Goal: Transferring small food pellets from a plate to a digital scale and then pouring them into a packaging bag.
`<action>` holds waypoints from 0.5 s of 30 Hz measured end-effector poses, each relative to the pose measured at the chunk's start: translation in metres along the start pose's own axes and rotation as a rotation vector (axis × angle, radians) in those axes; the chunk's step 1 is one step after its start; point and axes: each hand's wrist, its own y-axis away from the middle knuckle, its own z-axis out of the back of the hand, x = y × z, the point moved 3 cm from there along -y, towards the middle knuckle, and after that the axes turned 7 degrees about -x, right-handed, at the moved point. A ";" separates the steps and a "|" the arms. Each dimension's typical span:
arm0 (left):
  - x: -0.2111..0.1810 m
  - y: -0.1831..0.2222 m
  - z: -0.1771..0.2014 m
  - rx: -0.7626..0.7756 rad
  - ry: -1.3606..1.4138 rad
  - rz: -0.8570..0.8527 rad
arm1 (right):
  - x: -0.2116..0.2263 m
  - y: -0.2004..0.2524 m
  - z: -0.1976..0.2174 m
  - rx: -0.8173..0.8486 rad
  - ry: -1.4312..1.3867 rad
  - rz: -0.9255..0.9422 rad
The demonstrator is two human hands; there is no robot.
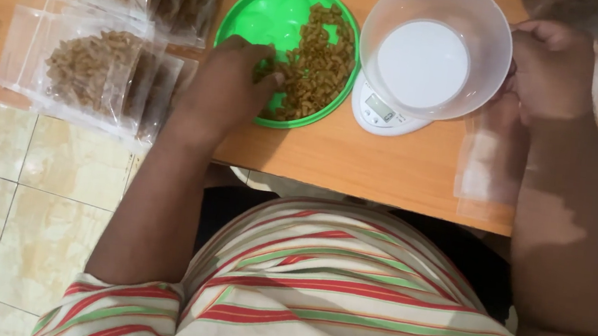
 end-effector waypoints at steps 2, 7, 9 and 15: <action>-0.011 -0.005 0.000 0.055 0.034 0.020 | 0.004 0.002 0.000 0.006 0.003 -0.003; -0.017 -0.014 -0.015 0.084 0.042 0.039 | 0.018 0.012 0.001 0.021 0.093 0.013; -0.021 -0.017 -0.015 0.073 0.034 0.004 | 0.026 0.018 0.001 0.031 0.085 -0.045; 0.001 -0.029 -0.030 0.005 -0.060 -0.094 | 0.032 0.023 0.000 0.042 0.084 -0.081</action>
